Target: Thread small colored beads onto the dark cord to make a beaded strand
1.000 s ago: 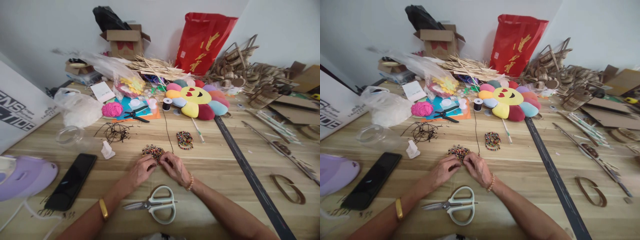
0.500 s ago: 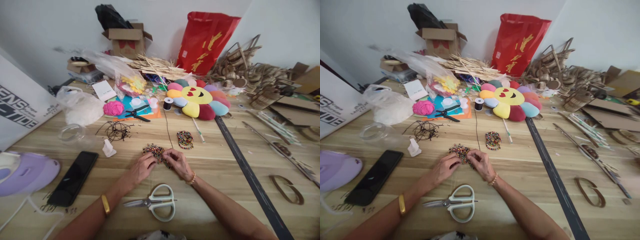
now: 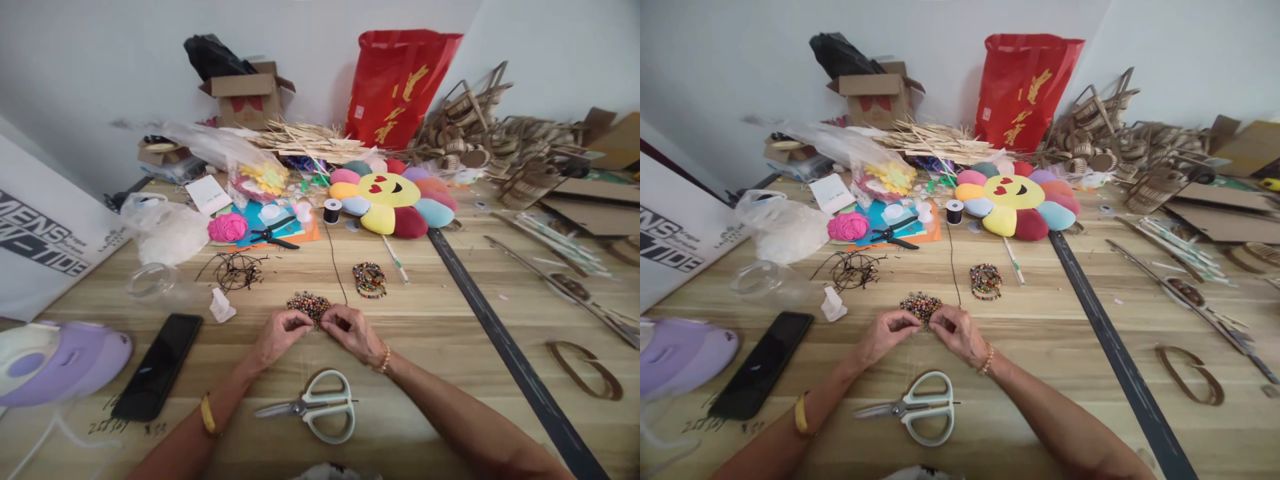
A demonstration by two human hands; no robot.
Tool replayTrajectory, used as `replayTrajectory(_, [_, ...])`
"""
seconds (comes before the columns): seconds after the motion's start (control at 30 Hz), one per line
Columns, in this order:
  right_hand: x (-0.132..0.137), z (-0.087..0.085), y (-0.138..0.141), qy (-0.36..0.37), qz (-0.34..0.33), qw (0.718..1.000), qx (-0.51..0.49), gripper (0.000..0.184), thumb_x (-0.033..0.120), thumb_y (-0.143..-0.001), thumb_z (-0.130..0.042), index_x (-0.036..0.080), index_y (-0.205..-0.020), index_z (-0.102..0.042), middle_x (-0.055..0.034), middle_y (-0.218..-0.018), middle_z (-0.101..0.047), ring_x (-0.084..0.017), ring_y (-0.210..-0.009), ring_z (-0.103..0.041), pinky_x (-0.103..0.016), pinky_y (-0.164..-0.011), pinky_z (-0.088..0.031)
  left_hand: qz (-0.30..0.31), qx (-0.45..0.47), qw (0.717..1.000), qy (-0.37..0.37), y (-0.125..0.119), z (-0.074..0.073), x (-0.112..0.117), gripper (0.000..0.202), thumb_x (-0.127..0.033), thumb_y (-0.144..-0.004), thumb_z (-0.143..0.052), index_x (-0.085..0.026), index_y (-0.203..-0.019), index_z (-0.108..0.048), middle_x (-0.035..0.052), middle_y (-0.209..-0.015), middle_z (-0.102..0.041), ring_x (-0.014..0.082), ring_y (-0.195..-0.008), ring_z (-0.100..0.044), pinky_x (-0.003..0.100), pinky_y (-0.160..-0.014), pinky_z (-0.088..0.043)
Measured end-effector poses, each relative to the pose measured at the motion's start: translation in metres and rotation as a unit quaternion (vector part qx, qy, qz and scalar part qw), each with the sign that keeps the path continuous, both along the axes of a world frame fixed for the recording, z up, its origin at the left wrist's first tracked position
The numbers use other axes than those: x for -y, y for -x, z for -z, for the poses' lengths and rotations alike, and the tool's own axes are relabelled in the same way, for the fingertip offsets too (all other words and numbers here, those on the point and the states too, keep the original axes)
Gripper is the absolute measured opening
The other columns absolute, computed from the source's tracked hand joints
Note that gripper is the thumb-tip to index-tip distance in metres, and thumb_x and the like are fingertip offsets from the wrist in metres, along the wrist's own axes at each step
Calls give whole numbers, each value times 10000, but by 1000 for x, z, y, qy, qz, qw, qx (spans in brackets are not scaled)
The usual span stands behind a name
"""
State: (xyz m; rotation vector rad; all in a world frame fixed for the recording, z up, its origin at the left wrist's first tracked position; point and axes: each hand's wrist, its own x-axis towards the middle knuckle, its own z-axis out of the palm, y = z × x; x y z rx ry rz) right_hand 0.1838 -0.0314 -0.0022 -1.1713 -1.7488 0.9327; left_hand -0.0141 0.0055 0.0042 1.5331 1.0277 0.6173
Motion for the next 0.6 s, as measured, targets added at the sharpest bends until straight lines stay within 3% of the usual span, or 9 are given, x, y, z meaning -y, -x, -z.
replayTrajectory(0.2, [3, 3, 2, -118, -27, 991, 55, 137, 196, -871, -524, 160, -757, -590, -15, -669, -573, -111, -584, -498, -206, -557, -391, 6, 38, 996, 81, 0, -4, -3, 213, -286, -640, -754, -115, -745, -683, 14, -627, -666, 121, -588, -579, 229, -612, -463])
replayTrajectory(0.6, [4, 4, 3, -165, -35, 980, 102, 100, 161, -860, -525, 173, -772, -572, -18, -691, -602, -121, -597, -532, -210, -558, -406, 12, 21, 997, 68, 2, -1, -5, 204, -279, -634, -762, -117, -735, -691, 26, -668, -681, 128, -629, -586, 229, -631, -448])
